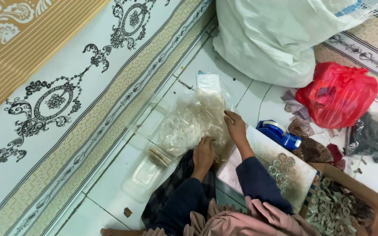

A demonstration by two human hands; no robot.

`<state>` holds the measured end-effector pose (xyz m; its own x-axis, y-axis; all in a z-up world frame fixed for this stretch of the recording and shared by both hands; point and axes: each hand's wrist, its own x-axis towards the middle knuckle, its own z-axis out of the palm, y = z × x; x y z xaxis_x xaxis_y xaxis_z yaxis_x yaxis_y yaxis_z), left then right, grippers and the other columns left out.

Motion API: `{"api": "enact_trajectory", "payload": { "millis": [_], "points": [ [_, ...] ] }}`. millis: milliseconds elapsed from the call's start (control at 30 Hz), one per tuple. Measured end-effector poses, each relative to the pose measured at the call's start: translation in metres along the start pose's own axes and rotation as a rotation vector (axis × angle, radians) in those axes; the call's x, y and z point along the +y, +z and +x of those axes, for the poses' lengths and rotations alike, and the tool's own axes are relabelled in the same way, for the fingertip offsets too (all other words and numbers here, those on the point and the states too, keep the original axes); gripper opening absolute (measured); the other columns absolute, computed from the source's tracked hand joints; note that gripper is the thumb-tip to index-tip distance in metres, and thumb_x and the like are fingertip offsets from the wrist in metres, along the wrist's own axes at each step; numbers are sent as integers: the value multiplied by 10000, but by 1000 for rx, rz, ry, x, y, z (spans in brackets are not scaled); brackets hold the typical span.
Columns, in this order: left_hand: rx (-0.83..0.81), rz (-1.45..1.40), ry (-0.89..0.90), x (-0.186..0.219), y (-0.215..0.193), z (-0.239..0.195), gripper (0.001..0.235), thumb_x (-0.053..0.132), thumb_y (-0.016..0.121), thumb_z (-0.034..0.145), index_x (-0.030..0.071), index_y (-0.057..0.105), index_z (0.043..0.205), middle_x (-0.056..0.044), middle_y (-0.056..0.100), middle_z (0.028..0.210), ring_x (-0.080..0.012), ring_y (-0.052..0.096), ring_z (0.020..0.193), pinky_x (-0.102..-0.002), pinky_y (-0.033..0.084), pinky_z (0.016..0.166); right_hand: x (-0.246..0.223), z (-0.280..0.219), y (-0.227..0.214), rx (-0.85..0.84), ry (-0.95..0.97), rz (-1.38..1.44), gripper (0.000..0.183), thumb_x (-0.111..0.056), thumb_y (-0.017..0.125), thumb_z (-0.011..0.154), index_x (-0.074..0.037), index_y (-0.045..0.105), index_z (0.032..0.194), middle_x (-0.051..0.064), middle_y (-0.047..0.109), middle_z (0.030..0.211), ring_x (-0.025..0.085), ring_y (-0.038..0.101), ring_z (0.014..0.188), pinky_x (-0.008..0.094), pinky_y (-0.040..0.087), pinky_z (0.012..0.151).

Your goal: Sorting small metal components from a bulk container and placing them into individual plastic bags.

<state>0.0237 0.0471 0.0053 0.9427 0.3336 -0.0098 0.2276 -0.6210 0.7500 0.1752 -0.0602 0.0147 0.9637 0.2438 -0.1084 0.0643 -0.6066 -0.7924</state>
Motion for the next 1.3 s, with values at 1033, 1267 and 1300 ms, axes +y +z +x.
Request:
{"api": "enact_trajectory", "payload": {
  "millis": [1033,1267,1300],
  "points": [
    [-479,-1158,-310,135,-33,-107,113,134,770,924,30,786,967,-54,761,827,-93,645,667,-227,550,638,123,-319,-207,558,105,1525,262,-151,625,982,-50,718,1205,85,753,1233,211,735,1056,443,548,1034],
    [-427,-964,-88,164,-85,-124,184,34,769,902,-88,785,1039,-166,752,802,-153,662,656,-294,602,612,58,-305,-181,570,144,623,266,-65,695,972,-59,733,1235,105,709,1156,168,650,1034,331,557,927],
    [-371,-830,5,168,-91,-125,137,46,793,892,-58,814,979,-130,733,738,-133,647,669,-278,580,607,33,-304,-182,583,70,533,216,-66,685,991,-73,752,1197,72,708,1110,125,625,992,310,544,903]
  ]
}}
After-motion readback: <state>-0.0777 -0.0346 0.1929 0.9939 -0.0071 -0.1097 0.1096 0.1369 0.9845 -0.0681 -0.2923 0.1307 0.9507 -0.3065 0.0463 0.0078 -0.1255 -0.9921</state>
